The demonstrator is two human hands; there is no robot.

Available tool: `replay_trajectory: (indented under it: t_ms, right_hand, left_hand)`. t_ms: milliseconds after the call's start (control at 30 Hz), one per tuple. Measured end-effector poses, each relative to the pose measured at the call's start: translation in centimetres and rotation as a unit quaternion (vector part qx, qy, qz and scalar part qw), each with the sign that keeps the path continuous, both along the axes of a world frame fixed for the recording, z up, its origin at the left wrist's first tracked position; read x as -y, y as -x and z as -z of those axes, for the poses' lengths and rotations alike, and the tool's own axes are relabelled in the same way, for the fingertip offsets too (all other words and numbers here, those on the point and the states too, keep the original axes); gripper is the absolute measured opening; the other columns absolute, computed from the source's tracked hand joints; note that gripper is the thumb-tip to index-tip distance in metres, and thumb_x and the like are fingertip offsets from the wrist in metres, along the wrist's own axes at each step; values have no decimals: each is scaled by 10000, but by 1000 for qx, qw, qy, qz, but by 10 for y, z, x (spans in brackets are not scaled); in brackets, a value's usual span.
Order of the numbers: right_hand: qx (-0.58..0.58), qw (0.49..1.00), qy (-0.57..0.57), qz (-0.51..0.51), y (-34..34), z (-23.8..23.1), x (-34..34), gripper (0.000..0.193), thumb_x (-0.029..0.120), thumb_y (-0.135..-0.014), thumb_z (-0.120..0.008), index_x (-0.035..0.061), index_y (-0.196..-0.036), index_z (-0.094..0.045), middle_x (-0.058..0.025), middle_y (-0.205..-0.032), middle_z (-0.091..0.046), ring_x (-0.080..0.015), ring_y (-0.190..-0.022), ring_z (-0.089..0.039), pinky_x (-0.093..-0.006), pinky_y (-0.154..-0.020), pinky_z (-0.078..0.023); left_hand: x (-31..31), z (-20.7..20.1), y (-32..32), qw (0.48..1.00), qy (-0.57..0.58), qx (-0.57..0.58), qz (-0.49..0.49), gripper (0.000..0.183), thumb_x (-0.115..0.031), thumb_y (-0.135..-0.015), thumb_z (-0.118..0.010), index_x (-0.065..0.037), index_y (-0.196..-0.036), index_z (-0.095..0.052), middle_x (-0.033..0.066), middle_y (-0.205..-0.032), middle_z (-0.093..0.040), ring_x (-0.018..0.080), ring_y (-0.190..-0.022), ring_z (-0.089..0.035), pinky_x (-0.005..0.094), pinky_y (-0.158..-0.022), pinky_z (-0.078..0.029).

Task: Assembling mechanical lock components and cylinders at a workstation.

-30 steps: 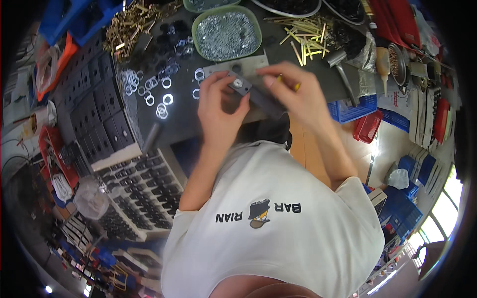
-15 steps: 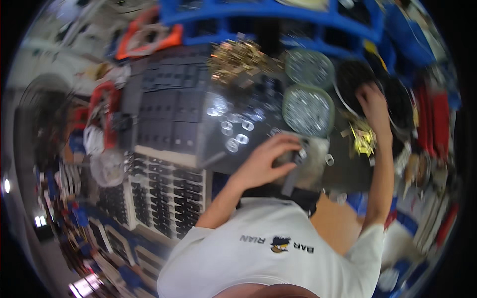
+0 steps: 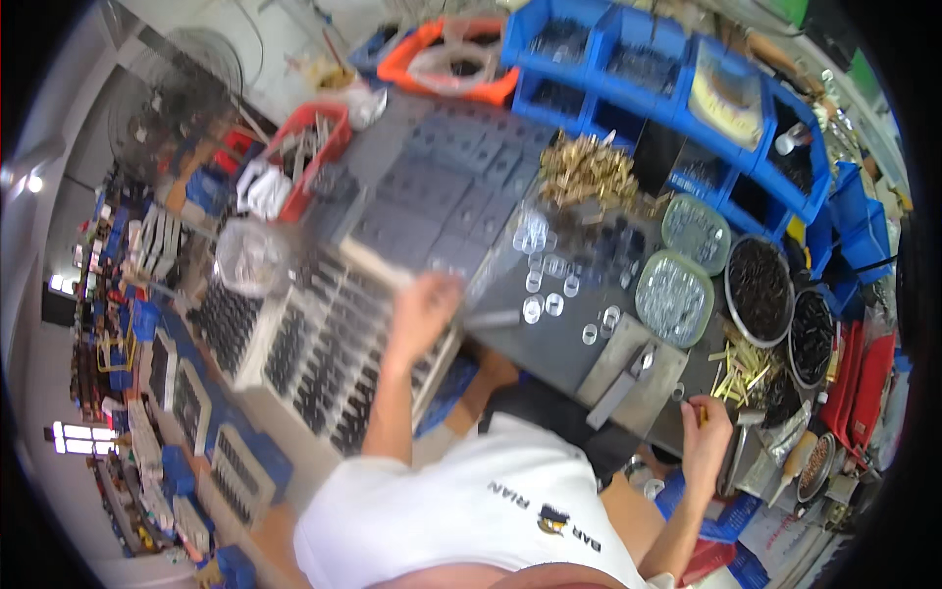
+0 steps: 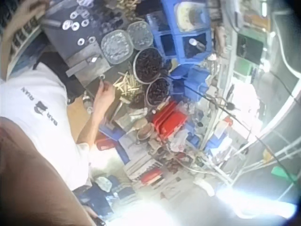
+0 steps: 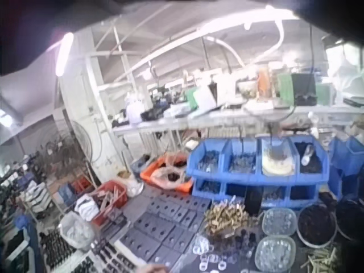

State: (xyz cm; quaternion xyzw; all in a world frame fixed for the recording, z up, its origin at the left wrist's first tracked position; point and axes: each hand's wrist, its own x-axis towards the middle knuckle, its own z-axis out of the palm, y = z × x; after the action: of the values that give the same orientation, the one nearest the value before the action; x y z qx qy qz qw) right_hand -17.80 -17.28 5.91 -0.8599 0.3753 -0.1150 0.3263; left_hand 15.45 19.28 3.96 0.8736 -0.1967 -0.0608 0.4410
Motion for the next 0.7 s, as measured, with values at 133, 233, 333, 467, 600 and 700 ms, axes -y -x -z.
replay_trajectory:
  t_ms: [133, 233, 333, 467, 600, 700]
  right_hand:
    - [-12, 998, -52, 24, 8, 17, -21, 199, 119, -948, -760, -30, -1070, -709, -136, -933, -718, -247, -865, -685, -379, -793, -533]
    - [75, 991, -57, 92, 18, 10, 1, 178, 167, -980, -716, -2, -1036, -715, -21, -868, -637, -159, -779, -608, -316, -721, -498]
    - [425, 863, -254, 103, 36, 7, 15, 287, 280, -1056, -554, 25, -1046, -684, -88, -951, -626, -141, -789, -560, -306, -706, -442]
    - [492, 788, -348, 127, 57, 54, 27, 352, 295, -1066, -533, -3, -1228, -629, -114, -1053, -656, -182, -902, -602, -359, -750, -478]
    - [487, 763, -402, 143, 39, 49, 16, 374, 302, -1094, -541, -27, -1244, -640, -96, -1143, -684, -182, -917, -611, -334, -754, -483]
    - [480, 783, -383, 100, 25, 48, 19, 526, 426, -1025, -611, -67, -1200, -664, -132, -1006, -691, -223, -877, -647, -346, -744, -503]
  left_hand:
    - [-40, 9, -29, 988, -1, 88, -128, 229, -127, -962, -708, -31, -1162, -761, 157, -1023, -797, 242, -878, -758, 346, -818, -570]
    - [-62, 21, -53, 972, -62, 150, -168, 283, -156, -919, -751, -22, -1168, -728, 164, -1100, -738, 320, -1017, -721, 411, -910, -554]
    - [-59, 27, -63, 970, -81, 137, -183, 376, -177, -889, -780, -27, -1222, -688, 184, -1126, -703, 355, -1037, -701, 434, -944, -542]
    - [-42, 41, -71, 947, -194, 225, -127, 561, -247, -848, -837, -31, -1331, -648, 190, -1168, -710, 333, -1039, -711, 434, -927, -557]
    - [-34, 45, -78, 949, -253, 144, -124, 660, -352, -808, -877, -32, -1338, -648, 152, -1136, -745, 328, -1027, -720, 448, -896, -556]
    - [-58, 46, -80, 933, -294, 153, -142, 671, -437, -787, -883, -84, -1325, -696, 135, -1105, -780, 312, -979, -747, 424, -895, -566]
